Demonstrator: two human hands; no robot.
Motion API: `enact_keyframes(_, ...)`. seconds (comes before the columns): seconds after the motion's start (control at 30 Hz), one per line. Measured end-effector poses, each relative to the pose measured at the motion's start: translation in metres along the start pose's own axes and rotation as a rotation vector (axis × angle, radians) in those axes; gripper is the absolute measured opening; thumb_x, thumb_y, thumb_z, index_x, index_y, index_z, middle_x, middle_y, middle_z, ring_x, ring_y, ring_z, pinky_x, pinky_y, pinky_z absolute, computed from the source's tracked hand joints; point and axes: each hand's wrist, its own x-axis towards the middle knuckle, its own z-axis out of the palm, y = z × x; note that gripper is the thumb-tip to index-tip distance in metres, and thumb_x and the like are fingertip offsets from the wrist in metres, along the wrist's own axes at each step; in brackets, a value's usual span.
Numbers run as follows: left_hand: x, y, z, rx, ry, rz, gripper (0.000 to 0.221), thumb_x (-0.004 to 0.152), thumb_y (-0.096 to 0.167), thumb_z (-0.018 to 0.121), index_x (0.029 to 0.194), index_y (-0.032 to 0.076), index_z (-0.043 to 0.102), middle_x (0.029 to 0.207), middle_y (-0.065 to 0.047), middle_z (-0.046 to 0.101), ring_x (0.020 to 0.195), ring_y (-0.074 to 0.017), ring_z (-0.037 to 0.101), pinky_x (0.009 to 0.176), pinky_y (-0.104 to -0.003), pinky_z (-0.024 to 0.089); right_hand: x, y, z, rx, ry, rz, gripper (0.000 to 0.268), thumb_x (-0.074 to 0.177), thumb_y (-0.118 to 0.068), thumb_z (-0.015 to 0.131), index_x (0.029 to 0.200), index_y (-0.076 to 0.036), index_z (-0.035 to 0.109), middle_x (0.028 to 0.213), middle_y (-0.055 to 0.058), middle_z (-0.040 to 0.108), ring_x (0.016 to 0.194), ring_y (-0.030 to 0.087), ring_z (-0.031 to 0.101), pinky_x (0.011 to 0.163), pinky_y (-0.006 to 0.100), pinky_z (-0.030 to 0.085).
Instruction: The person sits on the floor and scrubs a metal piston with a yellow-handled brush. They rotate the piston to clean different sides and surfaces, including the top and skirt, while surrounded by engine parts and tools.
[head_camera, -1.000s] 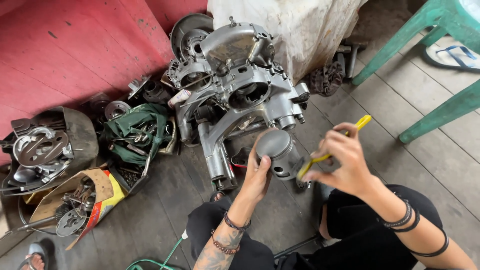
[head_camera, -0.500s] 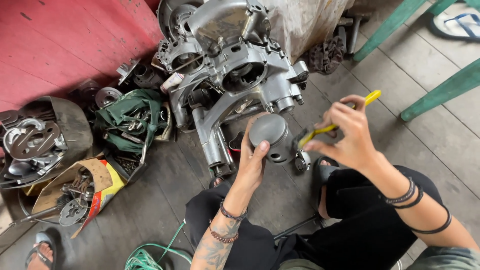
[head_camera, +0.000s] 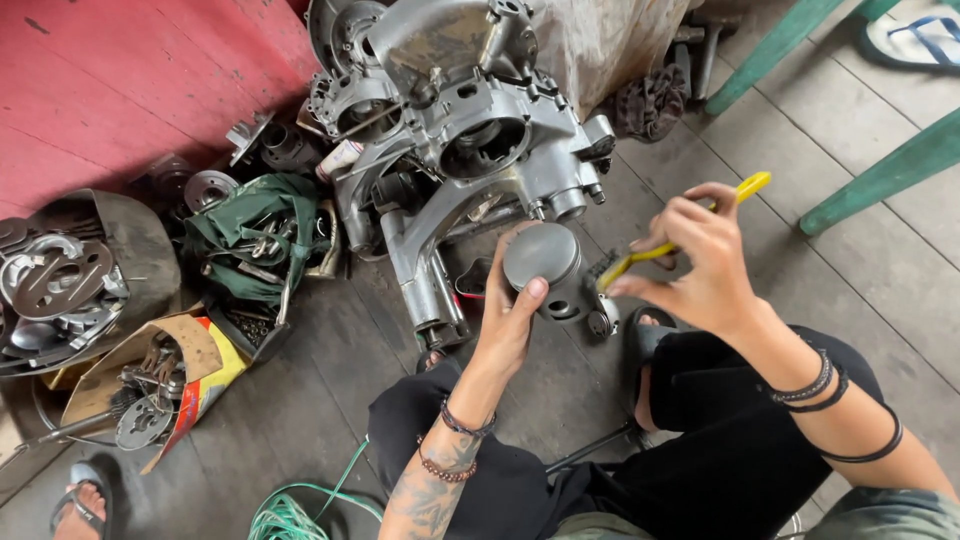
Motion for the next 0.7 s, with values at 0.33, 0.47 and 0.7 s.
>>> enact_keyframes(0.33,-0.002,0.006,0.005,-0.108,0.027,-0.016,0.080,0.092,0.052,0.069,0.149,0.002,0.042,0.139,-0.021,0.056,0.127,-0.0247,0.054,0.107,-0.046,0.048,-0.002,0.010,-0.006,-0.291,-0.085,0.065,0.049,0.085,-0.048,0.091,0.083,-0.007,0.063,0.061,0.002,0.053,0.061,0.023,0.058,0.095,0.047,0.041)
enact_keyframes(0.47,0.003,0.017,0.014,-0.189,-0.055,0.014,0.088,0.090,0.062,0.064,0.147,-0.002,0.042,0.132,-0.028,0.060,0.124,-0.0334,0.062,0.102,-0.048,0.054,-0.014,0.015,-0.002,-0.022,-0.035,0.214,0.046,0.088,-0.055,0.082,0.090,-0.012,0.064,0.062,-0.004,0.054,0.058,0.018,0.056,0.094,0.038,0.039)
enact_keyframes(0.7,0.006,0.003,0.000,-0.052,-0.006,0.046,0.083,0.087,0.046,0.078,0.149,0.003,0.044,0.136,-0.018,0.060,0.126,-0.0216,0.056,0.108,-0.043,0.049,-0.013,-0.020,0.010,0.215,-0.093,0.139,0.048,0.077,-0.059,0.083,0.085,-0.015,0.067,0.059,-0.004,0.050,0.056,0.016,0.052,0.102,0.043,0.038)
